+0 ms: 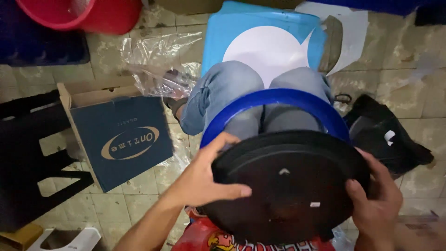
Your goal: Assembling a wall clock by fitting the clock face into a plastic frame and securing it with screws using a screwdriver.
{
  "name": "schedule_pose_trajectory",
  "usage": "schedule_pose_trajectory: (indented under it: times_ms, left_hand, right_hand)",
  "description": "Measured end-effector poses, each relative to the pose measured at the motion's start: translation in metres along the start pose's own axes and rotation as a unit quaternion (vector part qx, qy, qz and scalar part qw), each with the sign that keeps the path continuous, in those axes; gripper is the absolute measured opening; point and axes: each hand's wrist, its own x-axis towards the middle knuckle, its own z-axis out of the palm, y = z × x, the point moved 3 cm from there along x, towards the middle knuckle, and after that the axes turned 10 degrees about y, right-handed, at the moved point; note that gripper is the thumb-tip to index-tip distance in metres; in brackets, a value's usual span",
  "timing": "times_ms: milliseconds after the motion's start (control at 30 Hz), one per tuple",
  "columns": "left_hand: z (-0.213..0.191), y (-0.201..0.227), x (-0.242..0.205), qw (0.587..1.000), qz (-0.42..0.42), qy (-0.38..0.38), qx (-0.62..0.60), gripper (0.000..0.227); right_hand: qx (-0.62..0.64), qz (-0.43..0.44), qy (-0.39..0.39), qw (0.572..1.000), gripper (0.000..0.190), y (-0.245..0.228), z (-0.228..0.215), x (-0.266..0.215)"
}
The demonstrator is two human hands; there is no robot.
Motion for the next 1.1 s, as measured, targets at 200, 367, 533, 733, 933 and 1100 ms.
schedule_pose_trajectory:
  times_ms: [200, 367, 533, 733, 933, 1100]
  left_hand:
    - [-0.004, -0.002, -0.010, 0.991, -0.034, 0.130, 0.028, 0.070]
    - [-0.001, 0.014, 0.000, 0.957, 0.024, 0.219, 0.190, 0.060]
    - [-0.002, 0.024, 0.020, 0.932, 0.019, 0.220, 0.287, 0.071]
    - [0.000, 0.035, 0.042, 0.917, -0.004, 0.157, 0.366, 0.073]
    - [0.008, 0.034, 0.045, 0.882, -0.012, 0.169, 0.439, 0.074]
    - [0.011, 0.032, 0.043, 0.879, 0.009, 0.186, 0.440, 0.072]
  right_hand:
    - [-0.082, 0.008, 0.037, 0.996, 0.057, -0.034, 0.015, 0.010]
    - [-0.157, -0.040, 0.018, 0.987, 0.053, -0.040, 0.024, 0.018]
    - [-0.151, 0.039, -0.032, 0.987, 0.089, -0.036, 0.030, 0.030]
    - [-0.273, 0.069, -0.102, 0.954, 0.108, -0.042, 0.020, 0.042]
    - [-0.249, 0.018, -0.066, 0.966, 0.096, -0.054, 0.038, 0.046]
    - [-0.248, -0.009, -0.034, 0.968, 0.092, -0.029, 0.029, 0.033]
